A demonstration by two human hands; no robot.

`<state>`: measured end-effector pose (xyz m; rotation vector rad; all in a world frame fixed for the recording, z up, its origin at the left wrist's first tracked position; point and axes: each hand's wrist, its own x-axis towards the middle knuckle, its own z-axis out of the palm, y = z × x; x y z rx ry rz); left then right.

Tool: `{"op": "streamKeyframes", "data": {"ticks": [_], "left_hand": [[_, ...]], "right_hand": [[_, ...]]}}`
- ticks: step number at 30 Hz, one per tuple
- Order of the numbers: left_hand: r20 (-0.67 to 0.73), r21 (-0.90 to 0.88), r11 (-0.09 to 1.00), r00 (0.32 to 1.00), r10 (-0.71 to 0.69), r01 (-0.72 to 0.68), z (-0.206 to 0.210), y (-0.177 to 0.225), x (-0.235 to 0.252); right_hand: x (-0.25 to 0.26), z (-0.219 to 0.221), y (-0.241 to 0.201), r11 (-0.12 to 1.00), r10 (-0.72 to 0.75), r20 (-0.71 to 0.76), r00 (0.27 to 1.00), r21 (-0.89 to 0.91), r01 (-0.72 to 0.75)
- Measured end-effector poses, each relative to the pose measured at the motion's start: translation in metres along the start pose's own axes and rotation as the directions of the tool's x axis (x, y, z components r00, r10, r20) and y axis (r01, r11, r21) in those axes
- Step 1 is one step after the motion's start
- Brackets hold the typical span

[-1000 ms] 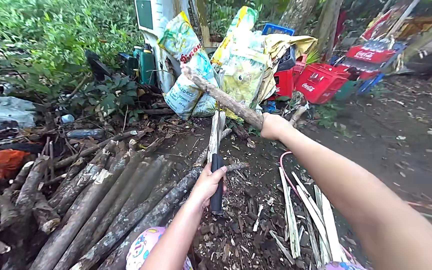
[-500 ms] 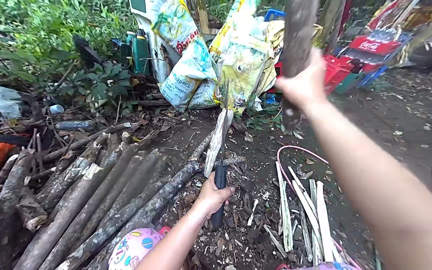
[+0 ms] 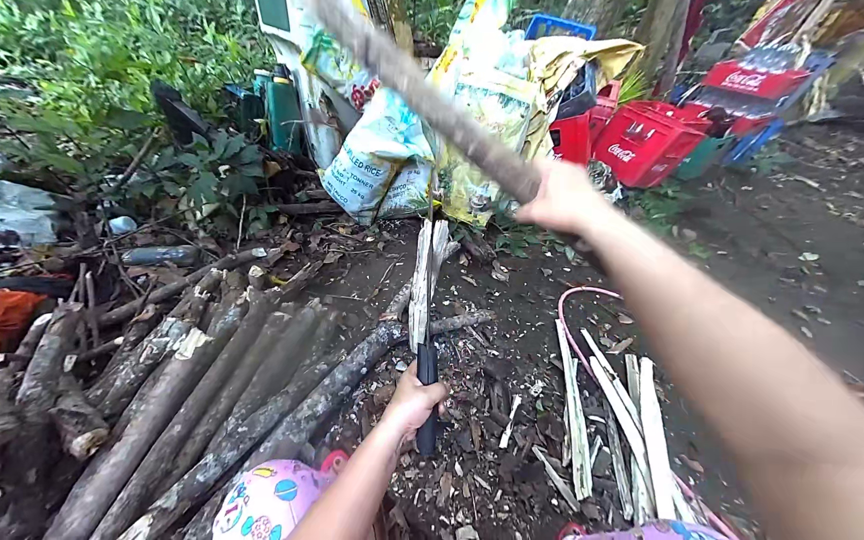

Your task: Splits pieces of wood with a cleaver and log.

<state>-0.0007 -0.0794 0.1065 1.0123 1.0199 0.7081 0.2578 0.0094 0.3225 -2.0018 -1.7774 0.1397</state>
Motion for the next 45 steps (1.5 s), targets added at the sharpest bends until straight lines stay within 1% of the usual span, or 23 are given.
{"op": "streamKeyframes", "data": {"ticks": [3, 5, 6, 7, 8, 10, 12, 15, 18, 21, 23, 25, 26, 27, 28, 29, 31, 32, 34, 37, 39, 41, 45], "left_hand": [[-0.001, -0.025, 1.000, 1.000, 0.014, -0.014, 0.000, -0.002, 0.002], [-0.002, -0.037, 0.999, 1.000, 0.025, -0.025, -0.001, -0.003, 0.002], [0.001, -0.040, 0.999, 1.000, 0.024, -0.024, -0.002, -0.003, 0.002], [0.003, -0.045, 0.999, 1.000, 0.015, -0.014, -0.003, -0.001, 0.001], [0.013, -0.056, 0.998, 1.000, -0.006, 0.007, -0.002, 0.003, -0.001], [0.060, -0.075, 0.995, 0.996, -0.062, 0.066, -0.004, 0.017, -0.005], [0.065, -0.046, 0.993, 0.992, -0.109, 0.112, -0.012, 0.015, -0.003], [0.044, -0.030, 0.994, 0.994, -0.103, 0.104, -0.010, 0.001, 0.009], [0.055, -0.049, 0.994, 0.994, -0.091, 0.094, -0.012, -0.005, 0.008], [0.071, -0.080, 0.993, 0.994, -0.078, 0.083, -0.014, -0.009, 0.007], [0.076, -0.099, 0.992, 0.995, -0.066, 0.074, -0.016, -0.010, 0.010], [0.074, -0.098, 0.993, 0.996, -0.058, 0.065, -0.019, -0.009, 0.012], [0.075, -0.094, 0.994, 0.996, -0.056, 0.063, -0.021, -0.009, 0.013], [0.077, -0.096, 0.993, 0.996, -0.056, 0.063, -0.023, -0.009, 0.015], [0.088, -0.104, 0.992, 0.994, -0.059, 0.068, -0.026, -0.009, 0.015], [0.105, -0.119, 0.989, 0.992, -0.070, 0.083, -0.029, -0.006, 0.015], [0.122, -0.127, 0.985, 0.987, -0.104, 0.120, -0.035, 0.014, 0.010], [0.078, -0.079, 0.990, 0.991, -0.113, 0.119, -0.040, 0.025, 0.007], [-0.053, 0.191, 0.971, 0.990, -0.132, 0.140, -0.047, 0.035, 0.006], [-0.204, 0.551, 0.799, 0.967, -0.153, 0.242, -0.047, 0.022, 0.022], [-0.261, 0.616, 0.739, 0.956, -0.135, 0.273, -0.044, 0.007, 0.031], [-0.282, 0.630, 0.723, 0.951, -0.127, 0.283, -0.043, -0.001, 0.036], [-0.265, 0.630, 0.728, 0.956, -0.126, 0.271, -0.047, -0.006, 0.042]], "right_hand": [[0.003, -0.033, -0.014, 0.968, -0.085, -0.341, 0.936, 0.194, 0.159], [0.008, -0.018, -0.011, 0.938, -0.077, -0.455, 0.887, 0.268, 0.220], [0.004, 0.000, -0.003, 0.942, -0.057, -0.399, 0.915, 0.282, 0.182], [-0.001, 0.022, 0.008, 0.968, -0.011, -0.257, 0.966, 0.238, 0.074], [-0.004, 0.048, 0.021, 0.994, 0.060, -0.059, 0.996, 0.097, -0.054], [0.002, 0.096, 0.048, 0.958, 0.213, 0.236, 0.948, -0.239, -0.156], [-0.002, 0.119, 0.056, 0.942, 0.294, 0.328, 0.898, -0.259, -0.214], [-0.008, 0.108, 0.051, 0.958, 0.284, 0.327, 0.902, -0.127, -0.255], [-0.008, 0.077, 0.049, 0.980, 0.193, 0.233, 0.953, -0.001, -0.198], [-0.002, 0.024, 0.034, 0.981, 0.099, -0.027, 0.995, 0.170, -0.093], [0.002, 0.001, 0.020, 0.949, 0.082, -0.250, 0.965, 0.316, 0.001], [0.006, 0.008, 0.015, 0.899, 0.087, -0.413, 0.906, 0.424, 0.107], [0.003, 0.022, 0.017, 0.886, 0.103, -0.403, 0.909, 0.453, 0.101], [-0.004, 0.042, 0.025, 0.901, 0.118, -0.318, 0.941, 0.433, 0.033], [-0.011, 0.067, 0.038, 0.937, 0.136, -0.163, 0.977, 0.340, -0.074], [-0.015, 0.094, 0.053, 0.974, 0.166, 0.038, 0.985, 0.150, -0.170], [-0.016, 0.137, 0.074, 0.951, 0.284, 0.350, 0.893, -0.219, -0.217], [-0.016, 0.150, 0.077, 0.934, 0.326, 0.409, 0.852, -0.278, -0.224], [-0.027, 0.159, 0.071, 0.927, 0.359, 0.412, 0.837, -0.265, -0.267], [-0.040, 0.154, 0.055, 0.932, 0.363, 0.442, 0.820, -0.180, -0.315], [-0.042, 0.152, 0.055, 0.936, 0.337, 0.465, 0.819, -0.071, -0.345], [-0.039, 0.143, 0.060, 0.933, 0.297, 0.426, 0.855, 0.059, -0.354], [-0.026, 0.094, 0.060, 0.923, 0.192, 0.099, 0.976, 0.319, -0.214]]}}
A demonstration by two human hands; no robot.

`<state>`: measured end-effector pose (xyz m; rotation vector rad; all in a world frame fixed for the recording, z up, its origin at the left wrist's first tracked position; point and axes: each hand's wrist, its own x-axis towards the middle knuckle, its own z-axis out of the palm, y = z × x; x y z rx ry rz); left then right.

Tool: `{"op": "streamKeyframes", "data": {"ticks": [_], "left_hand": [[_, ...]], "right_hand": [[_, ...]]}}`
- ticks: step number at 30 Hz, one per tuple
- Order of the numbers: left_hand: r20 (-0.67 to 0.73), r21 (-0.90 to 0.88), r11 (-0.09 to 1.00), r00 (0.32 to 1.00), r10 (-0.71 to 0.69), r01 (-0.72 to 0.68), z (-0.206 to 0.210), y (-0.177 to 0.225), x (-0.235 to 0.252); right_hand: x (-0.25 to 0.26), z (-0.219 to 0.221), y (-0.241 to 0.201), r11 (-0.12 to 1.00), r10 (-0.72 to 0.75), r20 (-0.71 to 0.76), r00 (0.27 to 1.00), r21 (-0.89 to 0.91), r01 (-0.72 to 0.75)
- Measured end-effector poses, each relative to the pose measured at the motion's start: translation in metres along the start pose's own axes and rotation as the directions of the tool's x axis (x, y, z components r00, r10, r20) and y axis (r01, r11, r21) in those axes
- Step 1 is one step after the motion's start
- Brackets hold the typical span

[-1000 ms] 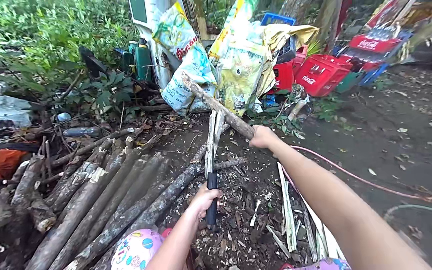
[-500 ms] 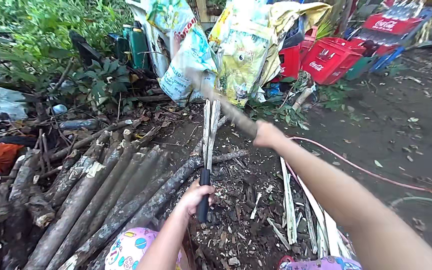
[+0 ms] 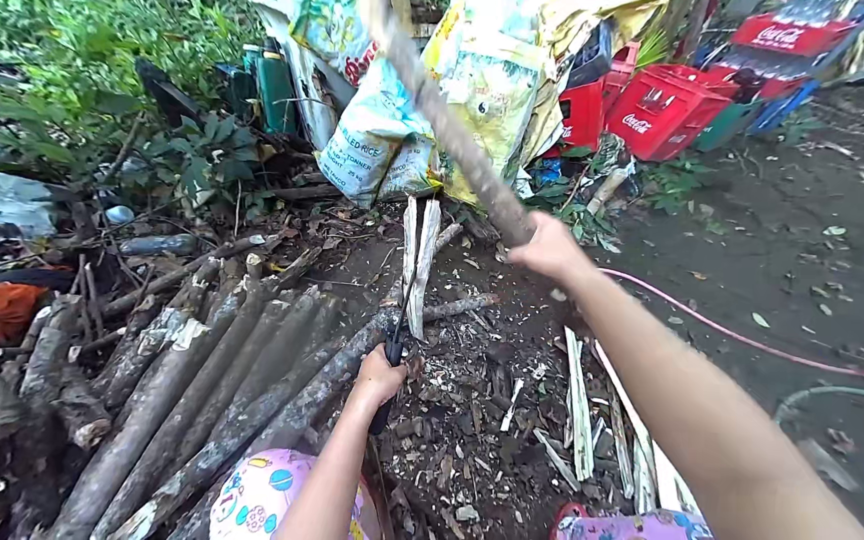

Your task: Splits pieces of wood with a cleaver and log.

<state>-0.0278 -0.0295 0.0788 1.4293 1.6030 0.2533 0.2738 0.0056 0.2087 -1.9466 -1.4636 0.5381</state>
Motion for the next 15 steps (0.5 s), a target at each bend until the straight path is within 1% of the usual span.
{"op": "streamKeyframes", "data": {"ticks": [1, 3, 4, 5, 6, 7, 8, 9, 10, 11, 12, 13, 15], "left_hand": [[0.002, -0.007, 1.000, 1.000, 0.000, 0.000, 0.000, -0.001, 0.001], [0.002, -0.023, 1.000, 1.000, -0.002, 0.002, 0.000, 0.000, 0.004], [0.002, -0.027, 1.000, 1.000, -0.004, 0.005, 0.000, 0.000, 0.004], [0.000, -0.026, 1.000, 1.000, -0.005, 0.005, 0.000, 0.000, 0.005], [-0.002, -0.020, 1.000, 1.000, -0.008, 0.008, 0.000, 0.000, 0.006], [-0.005, -0.016, 1.000, 1.000, -0.012, 0.012, 0.001, 0.000, 0.007], [-0.006, -0.012, 1.000, 1.000, -0.021, 0.021, 0.002, 0.001, 0.008], [0.003, -0.005, 0.999, 0.999, -0.035, 0.035, 0.003, 0.001, 0.010], [0.030, 0.021, 0.998, 0.998, -0.054, 0.054, 0.002, 0.002, 0.013], [0.054, 0.061, 0.995, 0.995, -0.079, 0.075, 0.002, 0.002, 0.016], [0.059, 0.100, 0.990, 0.993, -0.105, 0.099, 0.003, 0.000, 0.019], [0.050, 0.118, 0.987, 0.992, -0.118, 0.112, 0.007, -0.005, 0.023], [0.009, 0.101, 0.989, 0.994, -0.109, 0.108, 0.018, -0.009, 0.033]], "right_hand": [[0.001, -0.012, -0.011, 0.996, -0.054, -0.097, 0.994, 0.071, 0.061], [0.007, -0.024, -0.029, 0.964, -0.143, -0.306, 0.941, 0.172, 0.203], [0.011, -0.023, -0.034, 0.947, -0.166, -0.384, 0.908, 0.195, 0.256], [0.015, -0.015, -0.033, 0.940, -0.173, -0.419, 0.891, 0.200, 0.277], [0.016, -0.003, -0.024, 0.952, -0.168, -0.395, 0.903, 0.174, 0.253], [0.014, 0.013, -0.008, 0.981, -0.140, -0.301, 0.943, 0.089, 0.174], [0.012, 0.030, 0.011, 0.995, -0.074, -0.141, 0.987, -0.070, 0.065], [0.012, 0.049, 0.031, 0.960, 0.033, 0.044, 0.998, -0.281, -0.019], [0.014, 0.066, 0.044, 0.884, 0.163, 0.195, 0.967, -0.463, -0.056], [0.016, 0.079, 0.053, 0.831, 0.262, 0.276, 0.925, -0.551, -0.072], [0.014, 0.089, 0.058, 0.818, 0.318, 0.315, 0.894, -0.569, -0.090], [0.009, 0.096, 0.062, 0.835, 0.338, 0.333, 0.880, -0.537, -0.118], [0.003, 0.095, 0.057, 0.893, 0.332, 0.341, 0.879, -0.413, -0.177]]}}
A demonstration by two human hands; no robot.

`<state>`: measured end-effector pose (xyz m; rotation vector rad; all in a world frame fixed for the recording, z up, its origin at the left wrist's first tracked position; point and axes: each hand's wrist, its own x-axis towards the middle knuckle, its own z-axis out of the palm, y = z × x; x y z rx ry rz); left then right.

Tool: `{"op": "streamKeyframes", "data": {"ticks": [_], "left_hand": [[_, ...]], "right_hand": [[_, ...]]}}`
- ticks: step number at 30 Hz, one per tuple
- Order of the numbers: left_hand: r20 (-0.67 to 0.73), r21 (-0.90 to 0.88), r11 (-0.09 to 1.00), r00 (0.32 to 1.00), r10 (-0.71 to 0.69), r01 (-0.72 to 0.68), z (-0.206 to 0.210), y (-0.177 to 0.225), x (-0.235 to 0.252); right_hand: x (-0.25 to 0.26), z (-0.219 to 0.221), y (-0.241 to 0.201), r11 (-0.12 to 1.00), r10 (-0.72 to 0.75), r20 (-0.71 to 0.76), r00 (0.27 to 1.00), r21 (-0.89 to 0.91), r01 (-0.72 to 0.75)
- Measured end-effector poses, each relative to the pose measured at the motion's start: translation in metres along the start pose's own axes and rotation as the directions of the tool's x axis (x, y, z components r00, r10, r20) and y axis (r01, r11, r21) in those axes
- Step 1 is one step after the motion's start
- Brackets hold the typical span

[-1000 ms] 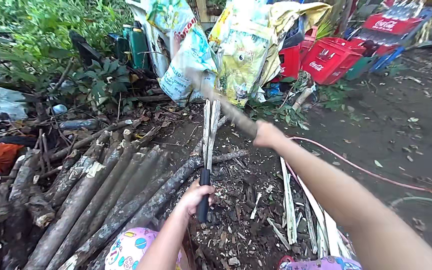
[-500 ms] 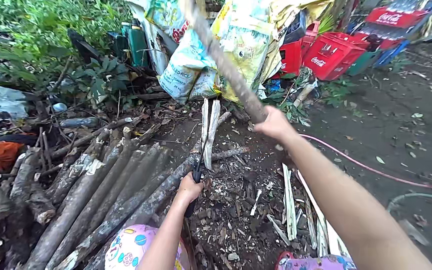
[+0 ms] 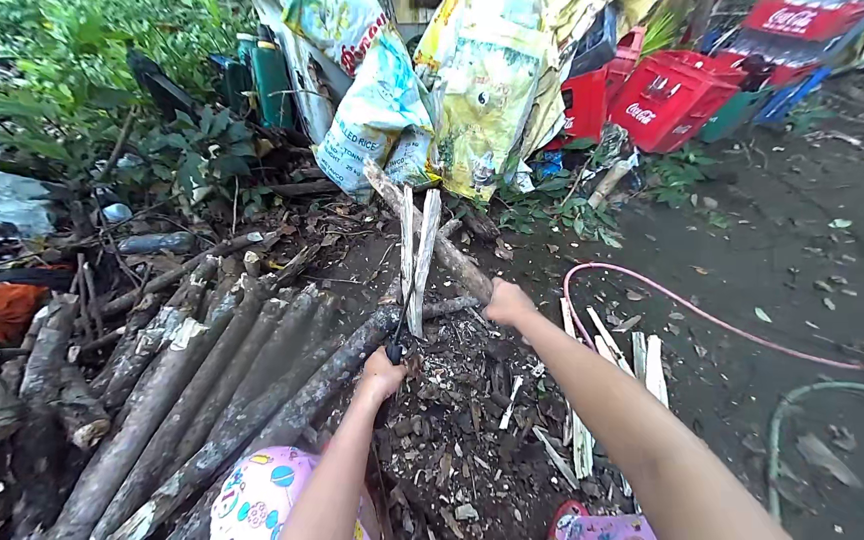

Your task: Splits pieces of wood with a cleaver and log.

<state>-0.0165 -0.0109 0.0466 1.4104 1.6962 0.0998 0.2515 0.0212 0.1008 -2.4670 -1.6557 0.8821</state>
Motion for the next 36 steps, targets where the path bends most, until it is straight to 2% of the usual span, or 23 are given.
{"op": "streamKeyframes", "data": {"ticks": [3, 5, 7, 9, 11, 12, 13, 14, 16, 17, 18, 20, 24, 26, 28, 31, 33, 34, 35, 36], "left_hand": [[-0.019, 0.030, 1.000, 1.000, 0.005, -0.005, 0.005, 0.000, 0.009], [-0.013, 0.042, 0.999, 1.000, -0.007, 0.007, 0.007, -0.003, 0.013], [-0.023, 0.025, 1.000, 1.000, -0.006, 0.007, 0.009, -0.006, 0.016], [-0.031, 0.008, 1.000, 0.999, -0.013, 0.014, 0.010, -0.007, 0.018], [-0.032, 0.001, 1.000, 0.999, -0.020, 0.020, 0.010, -0.007, 0.018], [-0.032, 0.000, 1.000, 0.999, -0.021, 0.021, 0.010, -0.007, 0.019], [-0.035, -0.001, 1.000, 0.999, -0.021, 0.021, 0.010, -0.008, 0.020], [-0.040, -0.001, 1.000, 0.999, -0.021, 0.021, 0.009, -0.008, 0.021], [-0.025, 0.026, 0.999, 0.999, -0.030, 0.031, 0.007, -0.008, 0.023], [0.015, 0.069, 0.996, 0.999, -0.050, 0.049, 0.004, -0.007, 0.025], [0.053, 0.115, 0.991, 0.996, -0.077, 0.070, 0.001, -0.008, 0.027], [0.069, 0.149, 0.982, 0.990, -0.125, 0.114, 0.002, -0.018, 0.030], [0.035, 0.116, 0.983, 0.989, -0.144, 0.139, 0.010, -0.020, 0.034], [0.044, 0.126, 0.982, 0.988, -0.150, 0.144, 0.011, -0.020, 0.036], [0.032, 0.124, 0.982, 0.989, -0.145, 0.140, 0.015, -0.021, 0.043], [0.020, 0.117, 0.984, 0.990, -0.141, 0.138, 0.022, -0.021, 0.054], [0.017, 0.107, 0.985, 0.990, -0.139, 0.136, 0.027, -0.020, 0.059], [0.012, 0.107, 0.985, 0.990, -0.139, 0.137, 0.029, -0.020, 0.061], [0.003, 0.105, 0.985, 0.991, -0.135, 0.134, 0.029, -0.020, 0.063], [-0.005, 0.107, 0.986, 0.991, -0.131, 0.131, 0.029, -0.019, 0.064]], "right_hand": [[-0.013, -0.015, -0.001, 0.977, -0.022, -0.052, 0.998, 0.209, 0.032], [-0.012, -0.034, 0.007, 0.945, -0.061, -0.220, 0.973, 0.301, 0.127], [-0.024, -0.070, -0.001, 0.886, -0.108, -0.411, 0.905, 0.373, 0.275], [-0.036, -0.103, -0.018, 0.798, -0.123, -0.595, 0.794, 0.416, 0.436], [-0.034, -0.114, -0.033, 0.720, -0.114, -0.728, 0.676, 0.409, 0.561], [-0.028, -0.106, -0.035, 0.716, -0.110, -0.741, 0.663, 0.404, 0.570], [-0.021, -0.090, -0.032, 0.755, -0.117, -0.707, 0.697, 0.393, 0.525], [-0.010, -0.066, -0.022, 0.836, -0.134, -0.612, 0.780, 0.353, 0.420], [0.013, -0.012, 0.000, 0.989, -0.106, -0.267, 0.958, 0.076, 0.130], [0.021, 0.010, 0.004, 0.997, -0.032, -0.089, 0.996, -0.072, 0.025], [0.025, 0.027, 0.006, 0.991, 0.036, 0.027, 0.999, -0.130, -0.032], [0.023, 0.055, 0.007, 0.995, 0.080, 0.116, 0.990, -0.069, -0.072], [0.009, 0.049, -0.002, 0.969, -0.004, 0.109, 0.994, 0.246, -0.023], [0.006, 0.032, -0.002, 0.932, -0.040, 0.020, 0.999, 0.362, 0.030], [0.003, 0.007, -0.004, 0.884, -0.080, -0.176, 0.981, 0.442, 0.152], [-0.003, -0.033, -0.020, 0.780, -0.071, -0.497, 0.865, 0.513, 0.359], [-0.002, -0.035, -0.026, 0.735, -0.031, -0.605, 0.795, 0.526, 0.429], [0.002, -0.024, -0.022, 0.750, -0.018, -0.612, 0.791, 0.515, 0.415], [0.008, -0.006, -0.014, 0.797, -0.015, -0.566, 0.824, 0.490, 0.352], [0.016, 0.016, -0.002, 0.873, -0.016, -0.454, 0.891, 0.428, 0.234]]}}
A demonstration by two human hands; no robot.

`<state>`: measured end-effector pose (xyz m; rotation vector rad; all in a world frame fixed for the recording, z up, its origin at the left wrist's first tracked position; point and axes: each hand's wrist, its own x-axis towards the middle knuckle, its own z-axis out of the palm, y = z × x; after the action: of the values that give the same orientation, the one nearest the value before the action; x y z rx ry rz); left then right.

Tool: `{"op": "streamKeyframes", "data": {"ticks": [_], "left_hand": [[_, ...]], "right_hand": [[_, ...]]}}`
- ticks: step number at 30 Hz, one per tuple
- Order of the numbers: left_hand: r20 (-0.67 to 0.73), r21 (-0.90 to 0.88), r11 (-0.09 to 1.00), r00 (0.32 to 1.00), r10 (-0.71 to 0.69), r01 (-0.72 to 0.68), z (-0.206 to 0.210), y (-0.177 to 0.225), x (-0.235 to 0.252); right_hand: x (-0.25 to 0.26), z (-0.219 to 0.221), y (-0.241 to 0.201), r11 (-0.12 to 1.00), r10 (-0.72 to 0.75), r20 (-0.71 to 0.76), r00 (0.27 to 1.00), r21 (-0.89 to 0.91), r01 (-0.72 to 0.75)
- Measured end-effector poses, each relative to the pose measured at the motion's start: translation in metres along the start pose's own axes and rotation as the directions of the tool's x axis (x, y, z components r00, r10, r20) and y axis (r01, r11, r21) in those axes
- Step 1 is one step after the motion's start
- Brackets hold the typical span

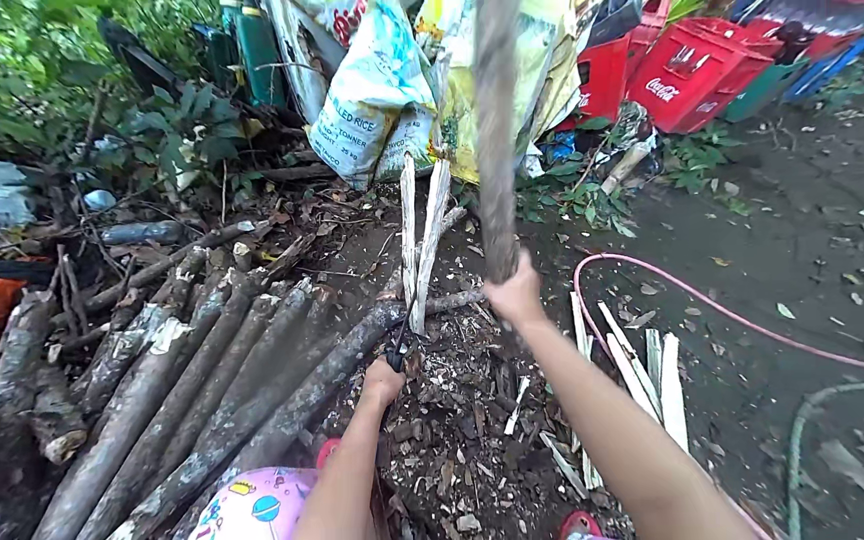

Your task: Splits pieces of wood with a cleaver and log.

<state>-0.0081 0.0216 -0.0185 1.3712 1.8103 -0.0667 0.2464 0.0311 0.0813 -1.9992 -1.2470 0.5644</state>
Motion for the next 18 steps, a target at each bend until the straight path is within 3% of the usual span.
{"op": "streamKeyframes", "data": {"ticks": [2, 4, 6, 9, 12, 15, 18], "left_hand": [[0.001, 0.017, 1.000, 1.000, 0.007, -0.007, 0.000, 0.001, 0.001], [0.028, 0.060, 0.998, 1.000, 0.010, -0.011, -0.001, 0.001, 0.003], [0.041, 0.076, 0.997, 0.999, -0.006, 0.003, 0.001, -0.008, 0.005], [0.035, 0.062, 0.998, 0.999, -0.020, 0.018, 0.011, -0.009, 0.008], [0.051, 0.085, 0.996, 0.998, -0.037, 0.032, 0.013, -0.010, 0.009], [0.052, 0.088, 0.996, 0.998, -0.040, 0.035, 0.017, -0.009, 0.013], [0.045, 0.082, 0.996, 0.998, -0.037, 0.033, 0.019, -0.006, 0.015]], "right_hand": [[-0.007, 0.028, 0.042, 0.917, 0.224, 0.296, 0.929, -0.386, -0.098], [-0.012, 0.050, 0.064, 0.832, 0.382, 0.417, 0.824, -0.543, -0.111], [-0.020, 0.064, 0.071, 0.859, 0.399, 0.455, 0.796, -0.490, -0.150], [-0.022, 0.054, 0.061, 0.940, 0.308, 0.459, 0.833, -0.280, -0.193], [-0.021, 0.014, 0.026, 0.986, 0.161, 0.359, 0.919, -0.105, -0.131], [-0.004, -0.027, -0.019, 0.999, -0.006, 0.102, 0.995, 0.054, 0.000], [0.013, -0.034, -0.038, 0.965, -0.120, -0.181, 0.976, 0.210, 0.157]]}}
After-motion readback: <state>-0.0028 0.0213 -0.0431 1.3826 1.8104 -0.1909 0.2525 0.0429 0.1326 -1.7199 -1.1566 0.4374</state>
